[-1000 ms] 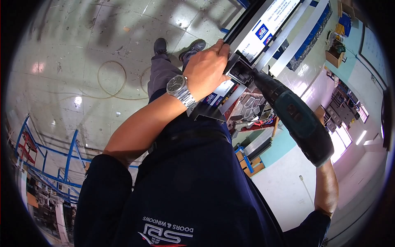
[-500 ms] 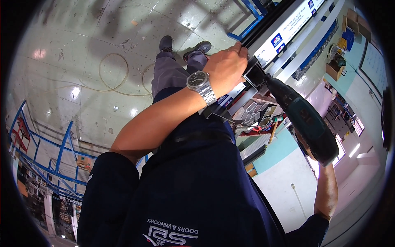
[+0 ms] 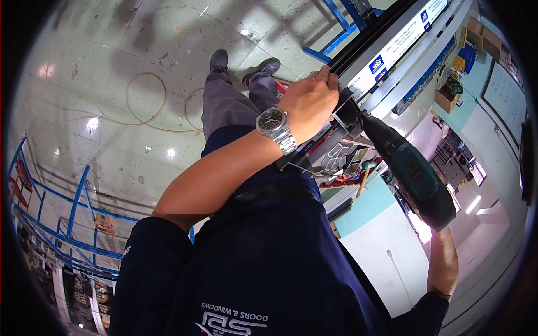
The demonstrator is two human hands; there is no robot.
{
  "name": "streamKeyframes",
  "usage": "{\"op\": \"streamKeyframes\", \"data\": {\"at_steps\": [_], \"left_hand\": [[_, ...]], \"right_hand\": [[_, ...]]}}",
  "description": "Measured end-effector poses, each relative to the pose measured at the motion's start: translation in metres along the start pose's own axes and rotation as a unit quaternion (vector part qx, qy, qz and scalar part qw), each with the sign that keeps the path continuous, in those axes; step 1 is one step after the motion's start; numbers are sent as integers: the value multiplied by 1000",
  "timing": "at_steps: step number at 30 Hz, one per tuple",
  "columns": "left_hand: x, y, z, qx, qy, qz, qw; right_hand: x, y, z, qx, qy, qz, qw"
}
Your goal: The person assembles metal brackets onto a long metal frame by securing them with screws using a power drill and an impact driver.
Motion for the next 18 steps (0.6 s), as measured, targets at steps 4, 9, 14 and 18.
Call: {"op": "streamKeyframes", "data": {"at_steps": [4, 9, 14, 18], "left_hand": [[3, -3, 1, -14, 3, -22, 1000], [-2, -3, 3, -42, -43, -35, 998], [-1, -6, 1, -38, -31, -13, 999], [2, -4, 4, -57, -42, -25, 997]], "right_hand": [[-31, -8, 21, 2, -52, -27, 998], [-15, -8, 21, 17, -68, -7, 998], [-4, 10, 22, -10, -29, 102, 994], [-1, 8, 18, -40, 21, 177, 983]]}}
Point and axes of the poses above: each hand's wrist, its own z-axis towards the middle knuckle, its own y-axis out of the palm, x = y × z, the point moved 9 cm from there along z, towards the middle knuckle, and after that the axes turned 11 degrees about -z, right-handed, at the moved point
